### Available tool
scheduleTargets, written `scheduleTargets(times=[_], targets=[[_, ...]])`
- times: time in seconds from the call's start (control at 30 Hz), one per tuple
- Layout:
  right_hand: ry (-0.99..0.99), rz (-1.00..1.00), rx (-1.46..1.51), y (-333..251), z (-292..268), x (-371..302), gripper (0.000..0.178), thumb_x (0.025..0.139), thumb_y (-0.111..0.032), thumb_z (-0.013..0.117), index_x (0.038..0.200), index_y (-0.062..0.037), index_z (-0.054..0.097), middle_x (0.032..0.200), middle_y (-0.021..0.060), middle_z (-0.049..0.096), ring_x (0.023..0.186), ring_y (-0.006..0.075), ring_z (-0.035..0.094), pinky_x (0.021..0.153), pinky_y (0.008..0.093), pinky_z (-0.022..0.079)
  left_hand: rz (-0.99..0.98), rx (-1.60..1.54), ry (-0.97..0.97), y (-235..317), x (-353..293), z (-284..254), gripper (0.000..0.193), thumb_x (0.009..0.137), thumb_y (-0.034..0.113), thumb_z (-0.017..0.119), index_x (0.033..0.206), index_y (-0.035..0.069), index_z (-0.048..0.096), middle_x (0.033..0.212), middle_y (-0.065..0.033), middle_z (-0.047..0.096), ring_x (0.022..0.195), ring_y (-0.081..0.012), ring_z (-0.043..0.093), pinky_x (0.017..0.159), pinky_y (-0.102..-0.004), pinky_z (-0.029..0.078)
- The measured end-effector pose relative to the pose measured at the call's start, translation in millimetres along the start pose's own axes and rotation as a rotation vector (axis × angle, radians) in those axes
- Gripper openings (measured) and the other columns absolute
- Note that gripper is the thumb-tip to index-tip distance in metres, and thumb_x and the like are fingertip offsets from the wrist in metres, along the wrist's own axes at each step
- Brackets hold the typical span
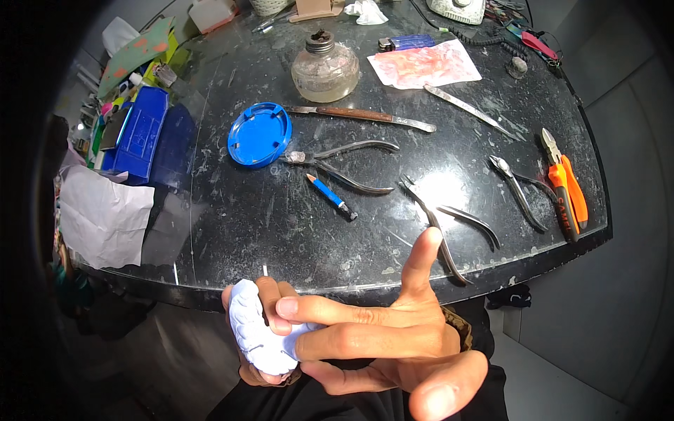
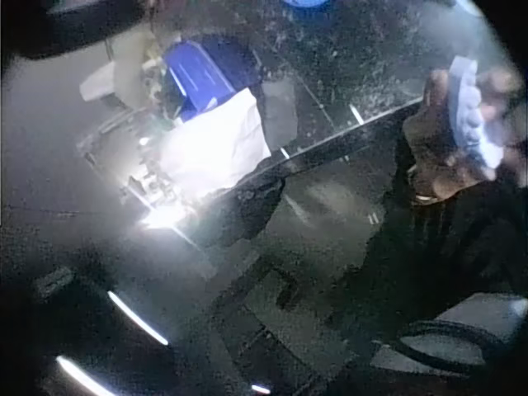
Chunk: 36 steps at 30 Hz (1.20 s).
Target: The person handles a metal wire and fits it onto a dental model, using pliers to shape the wire against the teeth.
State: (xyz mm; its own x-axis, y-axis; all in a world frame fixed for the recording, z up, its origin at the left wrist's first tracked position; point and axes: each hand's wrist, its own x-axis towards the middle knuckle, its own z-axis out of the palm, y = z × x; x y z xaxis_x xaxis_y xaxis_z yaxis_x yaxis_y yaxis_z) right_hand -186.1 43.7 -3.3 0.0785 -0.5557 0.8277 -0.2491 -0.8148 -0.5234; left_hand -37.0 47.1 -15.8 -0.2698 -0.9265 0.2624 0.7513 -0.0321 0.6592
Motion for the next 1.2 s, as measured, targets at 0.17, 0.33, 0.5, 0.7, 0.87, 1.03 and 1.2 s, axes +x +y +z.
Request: scheduleTargets(times=[0.17, 0.33, 0.5, 0.7, 0.87, 1.03, 1.2], targets=[[-0.012, -0.061, 0.068, 5.2, -0.2, 0.4, 0.115, 0.069, -0.008, 0.073, 0.138, -0.0133, -0.020, 0.062, -0.0039, 0.064, 0.077, 0.0247, 0.068, 0.104, 0.0523, -0.018, -0.044, 0.068, -0.042, 0.5, -7.1, -10.6, 0.054, 0.058, 0.016, 0.084, 0.095, 0.007, 0.046, 0.090, -0.0039, 0.050, 0.081, -0.0159, 0.052, 0.070, -0.0317, 0.049], [-0.043, -0.074, 0.084, 6.1, 6.1, 7.4, 0.110, 0.072, -0.009, 0.071, 0.138, -0.0116, -0.018, 0.061, -0.0035, 0.064, 0.073, 0.0242, 0.068, 0.103, 0.0534, -0.019, -0.063, 0.132, -0.133, 0.6, -4.8, -18.9, 0.055, 0.057, 0.016, 0.084, 0.095, 0.006, 0.045, 0.092, -0.0050, 0.051, 0.084, -0.0165, 0.053, 0.069, -0.0311, 0.050], [-0.274, 0.069, -0.046, -5.3, -2.0, 15.0, 0.108, 0.073, -0.006, 0.069, 0.138, -0.0115, -0.017, 0.061, -0.0028, 0.065, 0.072, 0.0240, 0.068, 0.103, 0.0533, -0.018, 0.125, -0.025, -0.134, -7.8, -3.5, -18.3, 0.060, 0.058, 0.011, 0.081, 0.106, -0.012, 0.053, 0.102, -0.0232, 0.053, 0.095, -0.0263, 0.055, 0.081, -0.0351, 0.044], [0.041, -0.049, 0.002, 0.4, 13.7, 6.5, 0.115, 0.067, -0.001, 0.072, 0.139, -0.0137, -0.017, 0.062, -0.0014, 0.065, 0.071, 0.0227, 0.068, 0.105, 0.0511, -0.018, 0.190, -0.083, -0.123, -13.7, -1.5, -17.7, 0.061, 0.057, 0.009, 0.082, 0.106, -0.010, 0.051, 0.101, -0.0225, 0.053, 0.096, -0.0284, 0.055, 0.083, -0.0388, 0.045], [-0.020, -0.019, 0.110, 0.9, 1.9, 6.6, 0.115, 0.072, -0.012, 0.073, 0.137, -0.0156, -0.022, 0.065, -0.0003, 0.067, 0.078, 0.0239, 0.068, 0.104, 0.0491, -0.020, 0.160, -0.143, -0.173, -10.4, 1.3, -15.5, 0.059, 0.058, 0.008, 0.082, 0.106, -0.010, 0.053, 0.102, -0.0224, 0.053, 0.099, -0.0293, 0.055, 0.084, -0.0381, 0.045], [-0.456, 0.150, 0.001, -9.4, -17.5, 34.1, 0.114, 0.074, -0.017, 0.073, 0.137, -0.0160, -0.023, 0.066, 0.0008, 0.067, 0.082, 0.0253, 0.067, 0.103, 0.0484, -0.021, 0.119, 0.010, -0.083, -10.4, -3.0, -12.7, 0.060, 0.055, 0.012, 0.083, 0.099, 0.003, 0.044, 0.092, -0.0116, 0.052, 0.081, -0.0192, 0.054, 0.069, -0.0261, 0.045], [-0.064, 0.058, 0.012, -3.7, -3.0, 9.7, 0.117, 0.071, -0.021, 0.075, 0.137, -0.0168, -0.021, 0.067, 0.0014, 0.067, 0.087, 0.0275, 0.066, 0.103, 0.0492, -0.021, 0.089, -0.126, -0.146, -8.0, -0.8, -12.8, 0.057, 0.065, 0.008, 0.078, 0.111, -0.010, 0.050, 0.101, -0.0171, 0.052, 0.102, -0.0273, 0.053, 0.083, -0.0371, 0.046]])
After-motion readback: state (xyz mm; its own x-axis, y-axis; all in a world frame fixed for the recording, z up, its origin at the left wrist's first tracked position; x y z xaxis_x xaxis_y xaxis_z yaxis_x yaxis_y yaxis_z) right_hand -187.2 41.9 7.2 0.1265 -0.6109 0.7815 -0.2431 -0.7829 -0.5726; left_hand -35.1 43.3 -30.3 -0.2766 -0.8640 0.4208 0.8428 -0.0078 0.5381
